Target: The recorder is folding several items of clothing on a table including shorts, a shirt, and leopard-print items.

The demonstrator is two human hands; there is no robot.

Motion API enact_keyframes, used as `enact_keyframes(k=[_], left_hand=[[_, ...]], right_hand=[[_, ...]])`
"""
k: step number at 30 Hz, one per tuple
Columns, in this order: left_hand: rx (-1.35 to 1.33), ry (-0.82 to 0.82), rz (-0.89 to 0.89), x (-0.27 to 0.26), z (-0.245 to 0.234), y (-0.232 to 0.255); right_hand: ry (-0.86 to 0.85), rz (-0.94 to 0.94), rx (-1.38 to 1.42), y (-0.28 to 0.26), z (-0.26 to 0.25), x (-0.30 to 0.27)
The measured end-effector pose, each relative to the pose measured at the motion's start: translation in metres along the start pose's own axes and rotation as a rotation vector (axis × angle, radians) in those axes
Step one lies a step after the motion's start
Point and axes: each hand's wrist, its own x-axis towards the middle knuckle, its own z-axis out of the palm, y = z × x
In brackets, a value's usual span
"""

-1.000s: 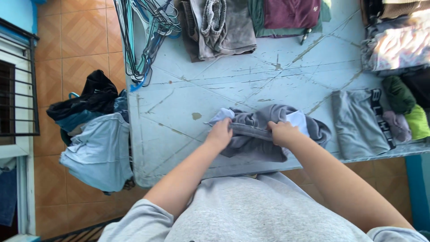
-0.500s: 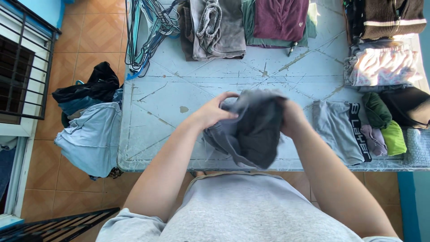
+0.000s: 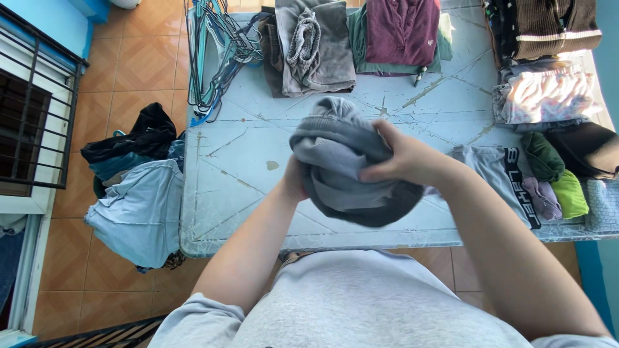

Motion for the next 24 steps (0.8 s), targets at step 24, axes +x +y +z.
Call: enact_keyframes(k=[24], left_hand=[[-0.065, 0.094, 0.195, -0.03, -0.058, 0.122]], right_hand=[[-0.35, 0.018, 0.428, 0.022, 0.017, 0.022]])
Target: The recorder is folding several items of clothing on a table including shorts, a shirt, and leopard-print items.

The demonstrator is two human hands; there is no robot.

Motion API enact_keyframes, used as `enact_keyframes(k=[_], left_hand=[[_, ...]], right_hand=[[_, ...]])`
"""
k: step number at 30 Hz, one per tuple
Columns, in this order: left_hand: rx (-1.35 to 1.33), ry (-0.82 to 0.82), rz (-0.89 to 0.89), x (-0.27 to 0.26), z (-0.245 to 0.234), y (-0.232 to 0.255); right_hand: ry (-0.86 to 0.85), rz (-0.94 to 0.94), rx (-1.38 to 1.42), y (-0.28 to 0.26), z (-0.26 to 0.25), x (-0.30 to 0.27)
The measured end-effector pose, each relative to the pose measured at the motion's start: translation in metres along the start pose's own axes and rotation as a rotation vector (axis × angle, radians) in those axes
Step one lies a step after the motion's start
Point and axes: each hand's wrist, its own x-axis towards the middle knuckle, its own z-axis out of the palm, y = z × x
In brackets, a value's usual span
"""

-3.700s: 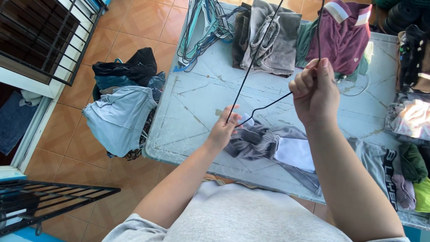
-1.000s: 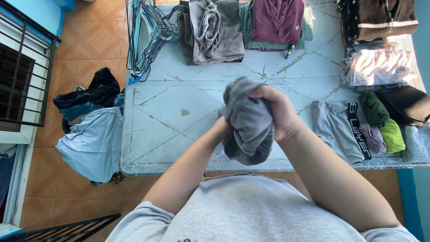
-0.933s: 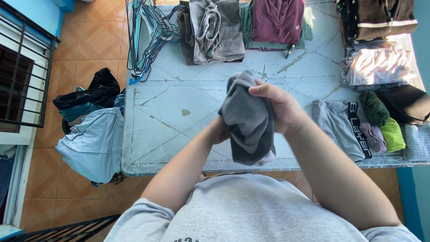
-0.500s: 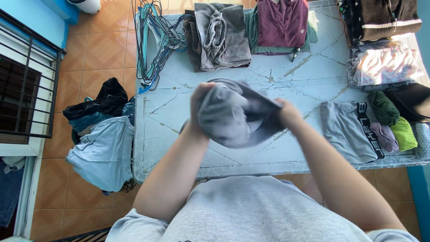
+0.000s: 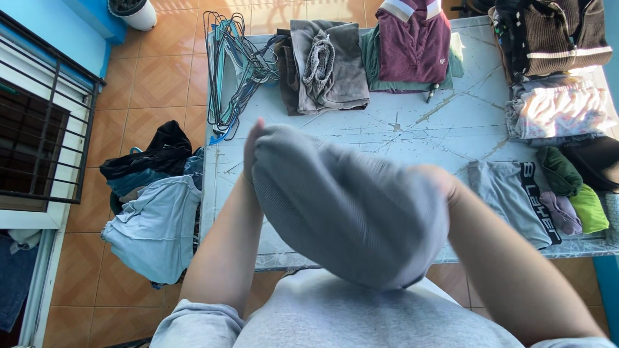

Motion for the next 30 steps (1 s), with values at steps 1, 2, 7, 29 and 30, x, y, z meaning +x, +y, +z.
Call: enact_keyframes(k=[1, 2, 7, 29, 30], left_hand=[[-0.001, 0.001, -0.001, -0.002, 0.011, 0.006], [-0.112, -0.365, -0.126, -0.005, 0.023, 0.012], [1.0, -0.055, -0.465, -0.009, 0.096, 0.013], [2.335, 0.141, -0.323, -0.018, 0.103, 0.074], [2.241, 0.036, -0.723, -0.022, 0.105, 0.079]], right_hand=[[0.0, 0.001, 0.001, -0.015, 0.007, 0.005], [-0.155, 0.275, -0.145, -0.03, 0.015, 0.01], [-0.1, 0.78, -1.226, 0.056, -0.03, 0.038], [0.742, 0.662, -1.374, -0.007, -0.169, -0.051], [0.535, 0.992, -1.127, -0.022, -0.162, -0.057]])
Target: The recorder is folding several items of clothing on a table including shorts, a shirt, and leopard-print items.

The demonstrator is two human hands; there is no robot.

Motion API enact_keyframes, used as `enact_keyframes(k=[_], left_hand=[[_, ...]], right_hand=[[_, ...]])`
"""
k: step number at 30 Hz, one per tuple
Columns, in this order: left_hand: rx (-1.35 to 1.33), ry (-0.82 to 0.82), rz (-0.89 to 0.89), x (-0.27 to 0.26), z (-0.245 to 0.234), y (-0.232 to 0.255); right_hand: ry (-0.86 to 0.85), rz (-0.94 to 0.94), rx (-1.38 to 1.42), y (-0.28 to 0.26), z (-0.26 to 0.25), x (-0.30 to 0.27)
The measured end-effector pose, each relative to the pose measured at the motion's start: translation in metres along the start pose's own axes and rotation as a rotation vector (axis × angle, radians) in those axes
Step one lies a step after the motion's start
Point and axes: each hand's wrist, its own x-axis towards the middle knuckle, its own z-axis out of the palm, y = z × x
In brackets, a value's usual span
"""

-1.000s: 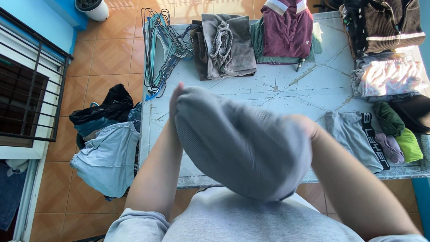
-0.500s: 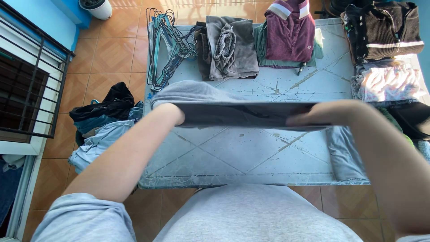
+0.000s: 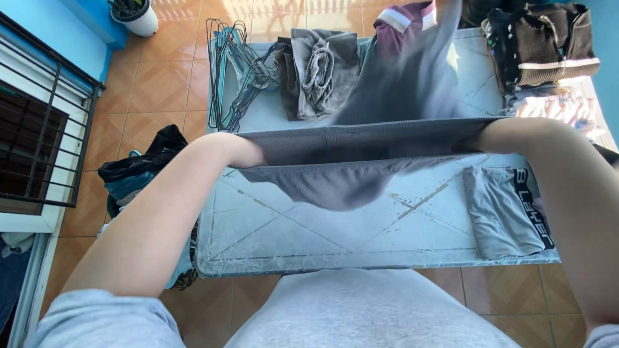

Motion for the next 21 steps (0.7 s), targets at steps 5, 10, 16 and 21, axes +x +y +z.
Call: enact_keyframes(k=[5, 10, 16, 21], left_hand=[[-0.046, -0.011, 0.156, -0.029, -0.03, 0.03], [-0.629, -0.038, 0.512, -0.036, -0.047, 0.024], [-1.026, 0.224, 0.766, -0.052, -0.071, -0.017], [-0.268, 0.613, 0.388, -0.09, -0.073, 0.012]], right_hand=[[-0.104, -0.087, 0.013, -0.014, -0.04, -0.054], [-0.145, -0.296, 0.163, -0.041, -0.076, -0.111], [-0.067, -0.331, 0.342, -0.035, -0.083, -0.128], [0.333, -0.606, 0.3, 0.006, -0.063, -0.094]])
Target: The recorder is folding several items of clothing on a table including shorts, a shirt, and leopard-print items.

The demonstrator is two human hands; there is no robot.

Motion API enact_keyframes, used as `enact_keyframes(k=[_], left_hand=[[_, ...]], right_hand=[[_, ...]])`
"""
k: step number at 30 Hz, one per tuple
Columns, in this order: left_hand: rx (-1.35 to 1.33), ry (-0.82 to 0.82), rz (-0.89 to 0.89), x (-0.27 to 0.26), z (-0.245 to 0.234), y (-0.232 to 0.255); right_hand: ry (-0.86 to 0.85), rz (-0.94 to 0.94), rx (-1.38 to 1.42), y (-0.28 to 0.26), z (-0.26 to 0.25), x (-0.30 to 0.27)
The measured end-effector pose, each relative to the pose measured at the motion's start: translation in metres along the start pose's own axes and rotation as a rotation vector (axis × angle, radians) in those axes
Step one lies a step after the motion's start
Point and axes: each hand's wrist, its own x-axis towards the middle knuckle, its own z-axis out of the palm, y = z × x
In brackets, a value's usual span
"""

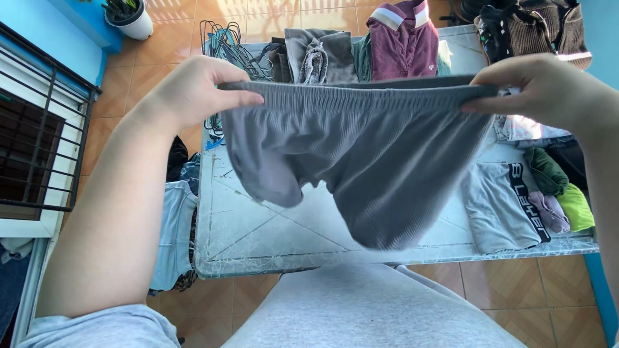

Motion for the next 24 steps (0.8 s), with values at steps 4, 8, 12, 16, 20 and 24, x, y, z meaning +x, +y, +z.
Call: enact_keyframes(k=[4, 8, 12, 16, 20, 24], left_hand=[[0.34, 0.329, 0.42, 0.002, 0.012, -0.021], [0.666, 0.658, 0.496, 0.004, 0.02, -0.019], [0.526, 0.748, 0.358, 0.012, 0.033, -0.045], [-0.031, 0.625, -0.046, 0.014, 0.038, -0.029], [-0.293, 0.684, 0.153, 0.017, 0.043, -0.046], [-0.82, 0.474, 0.406, 0.024, 0.04, -0.071]], right_hand=[[0.316, -0.221, -0.291, -0.012, 0.002, -0.005], [0.515, -0.223, -0.513, -0.011, 0.013, 0.0], [0.556, -0.091, -0.594, 0.038, 0.031, 0.014], [0.715, -0.176, -0.537, -0.008, 0.013, 0.002], [0.689, -0.196, -0.011, -0.015, 0.0, -0.003], [0.324, -0.089, 0.8, -0.015, -0.01, -0.005]])
